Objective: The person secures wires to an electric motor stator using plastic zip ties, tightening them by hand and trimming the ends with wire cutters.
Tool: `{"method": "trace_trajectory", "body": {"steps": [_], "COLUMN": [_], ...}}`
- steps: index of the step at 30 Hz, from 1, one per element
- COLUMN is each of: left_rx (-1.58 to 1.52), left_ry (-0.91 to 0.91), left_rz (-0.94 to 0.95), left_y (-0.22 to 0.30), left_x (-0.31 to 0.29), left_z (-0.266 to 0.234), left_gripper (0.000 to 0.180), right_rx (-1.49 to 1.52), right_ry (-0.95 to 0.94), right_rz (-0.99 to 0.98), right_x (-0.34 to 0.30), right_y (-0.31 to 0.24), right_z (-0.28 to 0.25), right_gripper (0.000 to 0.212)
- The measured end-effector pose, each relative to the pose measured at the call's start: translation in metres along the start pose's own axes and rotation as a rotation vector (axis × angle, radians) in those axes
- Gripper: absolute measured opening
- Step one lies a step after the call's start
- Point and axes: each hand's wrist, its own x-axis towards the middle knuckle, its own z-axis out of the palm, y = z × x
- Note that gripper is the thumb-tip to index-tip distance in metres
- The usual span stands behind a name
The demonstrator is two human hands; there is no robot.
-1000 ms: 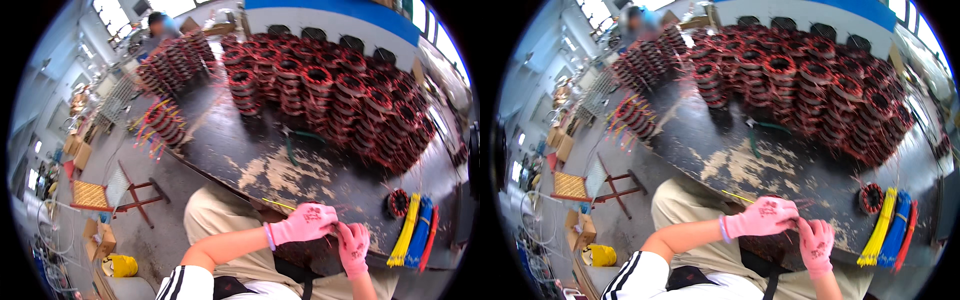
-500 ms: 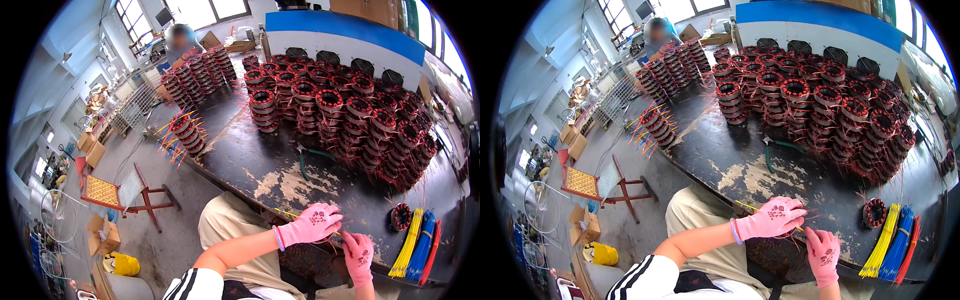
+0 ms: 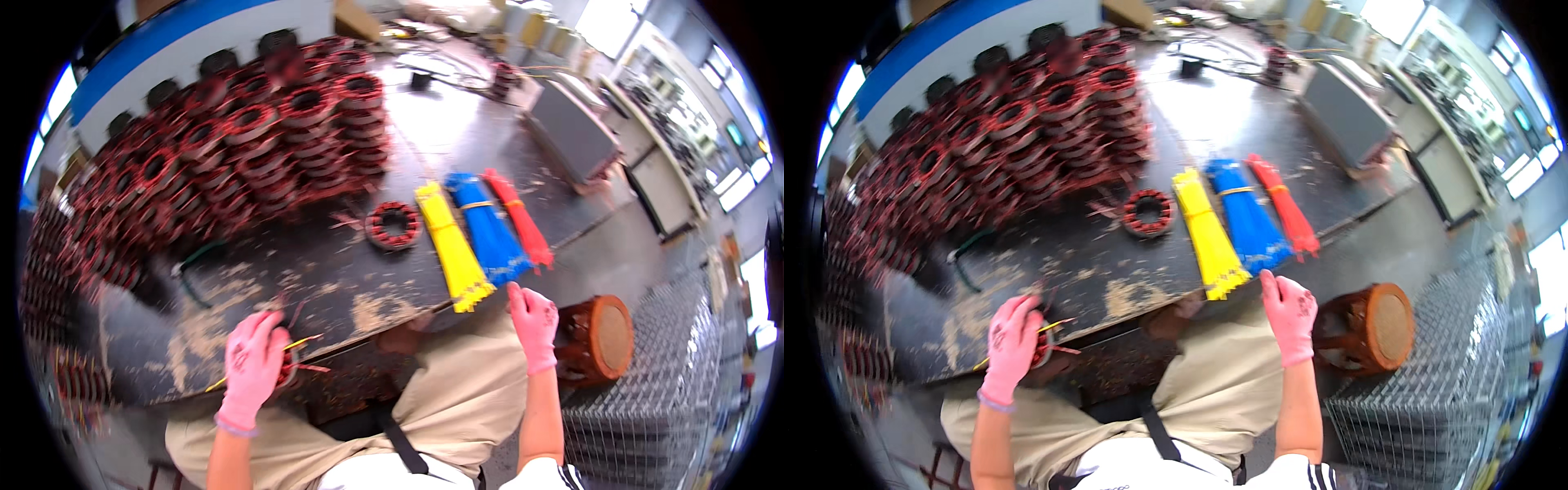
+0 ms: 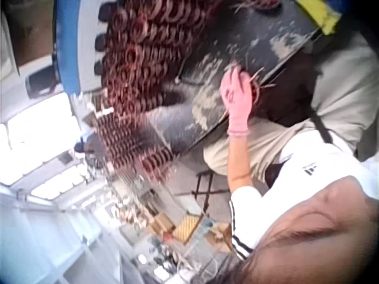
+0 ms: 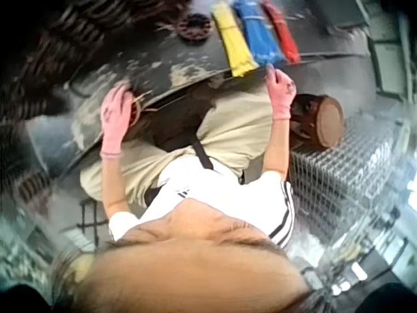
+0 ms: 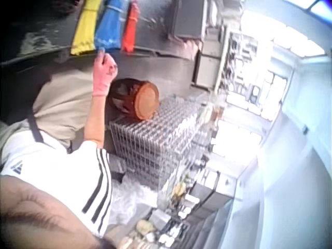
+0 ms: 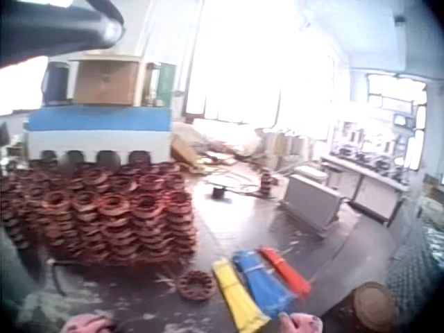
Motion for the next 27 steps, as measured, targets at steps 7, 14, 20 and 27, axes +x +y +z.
{"method": "trace_trajectory", "body": {"steps": [7, 14, 20, 27], "left_rx": [-0.061, -0.057, -0.058, 0.129], "left_ry": [-0.071, -0.064, -0.115, 0.241], "left_rz": [-0.01, 0.025, 0.031, 0.325], "left_y": [0.012, 0.003, 0.005, 0.035], "left_x": [0.004, 0.003, 0.011, 0.005], "left_z": [-0.002, -0.003, -0.006, -0.022], "left_gripper": [0.024, 0.023, 0.023, 0.046], "right_rx": [-0.1, 0.376, 0.576, 0.924], "right_ry": [-0.069, -0.137, -0.123, -0.138], "right_rz": [0.089, 0.182, 0.249, -0.107], "right_x": [0.016, 0.025, 0.014, -0.059], "right_y": [0.025, 0.033, 0.039, -0.082], "right_z": [0.0, 0.013, -0.01, -0.061], "right_gripper": [0.062, 0.049, 0.048, 0.023]}}
